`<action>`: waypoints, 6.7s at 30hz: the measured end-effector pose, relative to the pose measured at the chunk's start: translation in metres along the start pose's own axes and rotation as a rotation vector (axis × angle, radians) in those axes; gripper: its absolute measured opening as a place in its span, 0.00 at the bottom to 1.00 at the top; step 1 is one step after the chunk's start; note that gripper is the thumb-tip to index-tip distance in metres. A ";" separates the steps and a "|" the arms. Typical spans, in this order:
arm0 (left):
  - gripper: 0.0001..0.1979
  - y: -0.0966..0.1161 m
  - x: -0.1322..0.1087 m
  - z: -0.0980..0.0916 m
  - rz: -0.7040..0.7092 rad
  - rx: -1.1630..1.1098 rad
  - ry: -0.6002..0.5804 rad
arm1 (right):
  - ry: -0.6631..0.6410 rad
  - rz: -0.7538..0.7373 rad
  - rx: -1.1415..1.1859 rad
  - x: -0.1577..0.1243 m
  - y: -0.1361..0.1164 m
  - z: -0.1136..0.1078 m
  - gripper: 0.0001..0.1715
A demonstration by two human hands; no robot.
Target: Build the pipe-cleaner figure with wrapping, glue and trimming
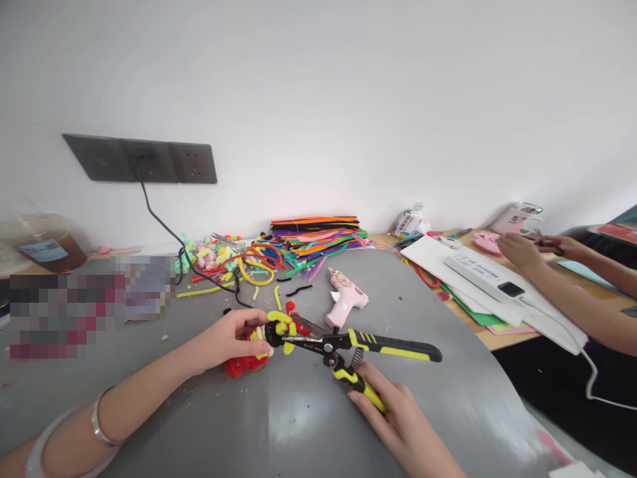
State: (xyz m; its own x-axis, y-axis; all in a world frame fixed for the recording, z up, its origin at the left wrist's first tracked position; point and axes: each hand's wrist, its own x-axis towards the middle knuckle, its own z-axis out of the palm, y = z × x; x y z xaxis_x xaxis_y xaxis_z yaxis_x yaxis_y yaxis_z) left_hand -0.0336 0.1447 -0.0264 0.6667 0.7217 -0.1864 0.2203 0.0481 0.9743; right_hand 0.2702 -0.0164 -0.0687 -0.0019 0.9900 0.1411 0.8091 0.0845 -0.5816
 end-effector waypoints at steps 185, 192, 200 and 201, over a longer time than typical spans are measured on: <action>0.18 -0.011 0.004 -0.013 0.566 0.848 0.177 | -0.116 0.061 0.120 0.029 -0.031 -0.010 0.28; 0.10 -0.017 0.006 -0.018 0.693 0.947 0.135 | -0.152 0.118 0.183 0.026 -0.024 -0.006 0.27; 0.11 -0.015 0.004 -0.017 0.684 0.958 0.133 | -0.147 0.077 0.095 0.026 -0.027 -0.007 0.26; 0.11 -0.015 0.004 -0.017 0.684 0.958 0.133 | -0.144 0.078 0.083 0.026 -0.027 -0.007 0.25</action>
State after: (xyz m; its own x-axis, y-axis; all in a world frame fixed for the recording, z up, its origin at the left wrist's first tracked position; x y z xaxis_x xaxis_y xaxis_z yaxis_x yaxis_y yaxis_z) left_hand -0.0462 0.1589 -0.0399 0.7862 0.4658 0.4062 0.3287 -0.8717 0.3634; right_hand 0.2524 0.0065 -0.0438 -0.0296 0.9994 -0.0195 0.7587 0.0098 -0.6514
